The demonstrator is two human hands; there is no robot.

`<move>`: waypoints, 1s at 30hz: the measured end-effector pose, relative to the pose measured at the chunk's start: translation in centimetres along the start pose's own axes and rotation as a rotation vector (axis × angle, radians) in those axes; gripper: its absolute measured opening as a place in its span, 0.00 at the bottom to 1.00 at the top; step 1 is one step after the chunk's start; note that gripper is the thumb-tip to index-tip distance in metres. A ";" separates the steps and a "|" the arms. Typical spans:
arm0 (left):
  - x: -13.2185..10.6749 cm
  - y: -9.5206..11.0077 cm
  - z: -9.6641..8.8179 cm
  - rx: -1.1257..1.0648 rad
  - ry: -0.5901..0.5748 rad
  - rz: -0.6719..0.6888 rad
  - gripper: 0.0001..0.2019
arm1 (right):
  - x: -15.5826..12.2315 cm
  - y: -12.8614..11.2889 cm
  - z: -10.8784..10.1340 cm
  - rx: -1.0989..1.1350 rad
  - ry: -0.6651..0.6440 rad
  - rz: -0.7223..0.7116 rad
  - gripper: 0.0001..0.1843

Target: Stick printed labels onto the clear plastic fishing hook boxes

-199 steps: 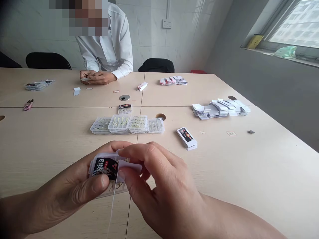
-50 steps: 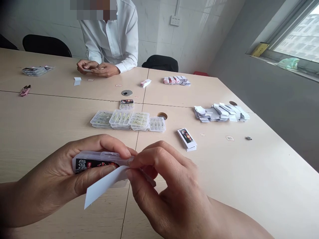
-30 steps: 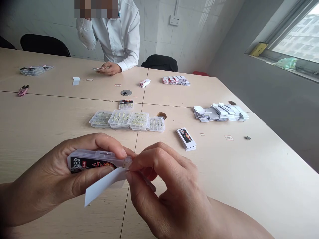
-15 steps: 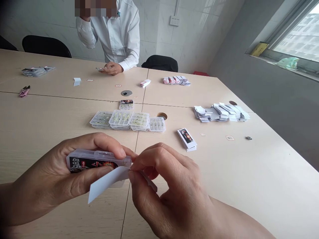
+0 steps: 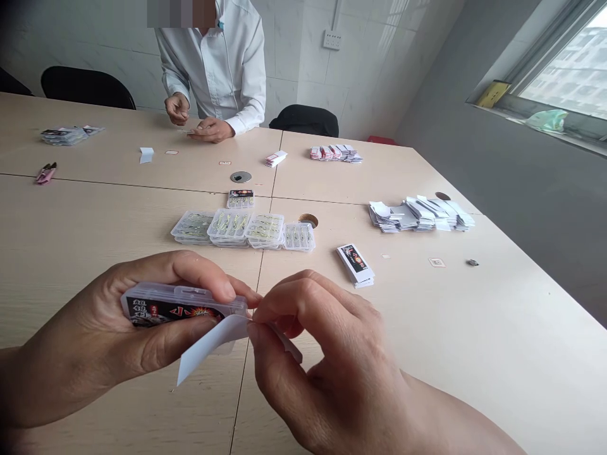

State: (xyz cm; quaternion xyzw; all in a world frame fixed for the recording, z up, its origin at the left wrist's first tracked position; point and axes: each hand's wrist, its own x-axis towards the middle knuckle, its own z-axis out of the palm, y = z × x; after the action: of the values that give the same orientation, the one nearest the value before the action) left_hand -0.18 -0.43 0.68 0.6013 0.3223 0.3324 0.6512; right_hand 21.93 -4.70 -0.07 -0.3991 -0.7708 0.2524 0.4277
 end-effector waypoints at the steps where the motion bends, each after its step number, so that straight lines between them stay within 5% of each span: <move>1: 0.0 0.0 0.0 -0.006 0.001 0.000 0.02 | 0.0 0.0 0.0 0.000 0.002 -0.005 0.14; 30: -0.4 0.5 0.0 -0.013 0.098 0.050 0.02 | 0.7 -0.1 0.1 -0.115 0.058 -0.030 0.11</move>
State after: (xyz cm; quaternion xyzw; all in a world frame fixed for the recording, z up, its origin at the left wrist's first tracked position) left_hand -0.39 -0.73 1.21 0.5877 0.3365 0.3799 0.6301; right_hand 21.58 -4.18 0.26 -0.4186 -0.7772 0.1896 0.4299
